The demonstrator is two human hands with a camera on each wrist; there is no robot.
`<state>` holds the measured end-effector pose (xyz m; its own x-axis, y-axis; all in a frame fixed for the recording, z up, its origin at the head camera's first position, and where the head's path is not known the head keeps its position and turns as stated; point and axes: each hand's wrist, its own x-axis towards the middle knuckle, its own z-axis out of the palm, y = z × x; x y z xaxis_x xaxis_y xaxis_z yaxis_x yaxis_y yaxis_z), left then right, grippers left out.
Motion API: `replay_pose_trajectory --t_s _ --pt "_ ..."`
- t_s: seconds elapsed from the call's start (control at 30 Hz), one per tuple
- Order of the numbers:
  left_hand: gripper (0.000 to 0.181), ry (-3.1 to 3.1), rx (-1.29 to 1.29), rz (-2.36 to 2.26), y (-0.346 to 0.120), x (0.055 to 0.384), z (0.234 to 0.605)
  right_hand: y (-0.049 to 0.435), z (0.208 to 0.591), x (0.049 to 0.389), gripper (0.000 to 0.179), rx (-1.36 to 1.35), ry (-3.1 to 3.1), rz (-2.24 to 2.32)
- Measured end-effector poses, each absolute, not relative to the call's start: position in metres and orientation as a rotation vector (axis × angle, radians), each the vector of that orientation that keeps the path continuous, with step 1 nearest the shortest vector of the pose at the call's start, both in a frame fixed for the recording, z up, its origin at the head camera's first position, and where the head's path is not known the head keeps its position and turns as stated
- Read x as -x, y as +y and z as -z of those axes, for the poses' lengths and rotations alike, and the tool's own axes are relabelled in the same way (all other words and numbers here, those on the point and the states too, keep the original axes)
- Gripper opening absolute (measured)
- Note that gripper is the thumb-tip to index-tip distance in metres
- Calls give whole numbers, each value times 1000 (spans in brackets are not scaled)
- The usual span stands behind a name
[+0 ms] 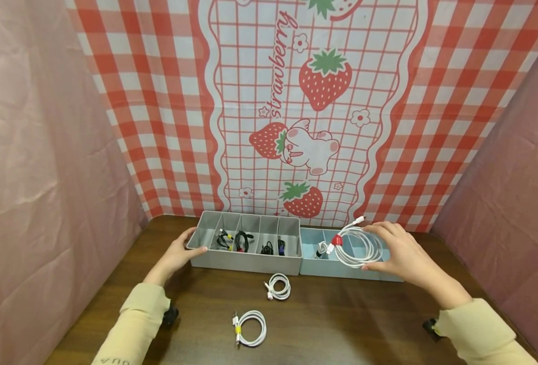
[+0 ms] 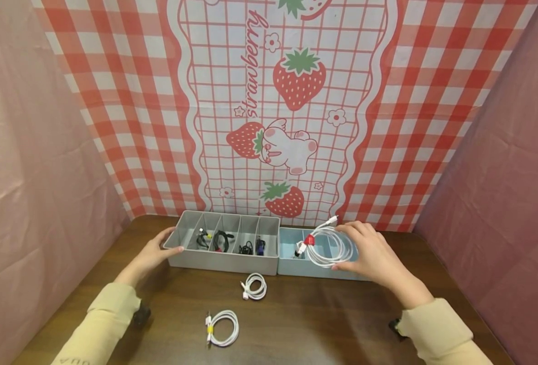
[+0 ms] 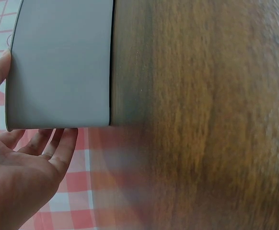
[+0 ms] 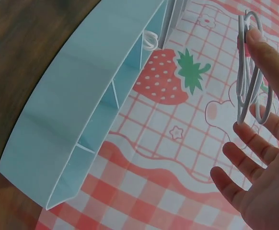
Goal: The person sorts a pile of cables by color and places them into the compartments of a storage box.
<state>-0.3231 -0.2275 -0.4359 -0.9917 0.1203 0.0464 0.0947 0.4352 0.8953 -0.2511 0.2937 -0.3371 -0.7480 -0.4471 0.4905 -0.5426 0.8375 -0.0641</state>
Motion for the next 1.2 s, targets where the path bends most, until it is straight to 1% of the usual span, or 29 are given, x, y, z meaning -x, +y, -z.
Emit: replay_pose_trajectory --t_s 0.2,0.4,0.57,0.77,0.87,1.2 --pt "77 2630 -201 -1643 -220 305 415 296 338 257 82 -668 -2583 -298" --pt "76 2635 -202 -1644 -218 300 410 298 338 262 81 -629 -2613 -319" --pt "76 2624 -204 -1662 -220 308 418 301 340 267 81 -601 -2637 -327" --pt "80 2640 -203 -1654 -229 326 440 306 342 273 88 -564 -2680 -335" --pt "80 2669 -203 -1618 -231 331 448 307 344 276 87 -552 -2692 -333" --pt "77 2671 -189 -1622 -232 333 450 309 347 287 85 -513 -2726 -354"
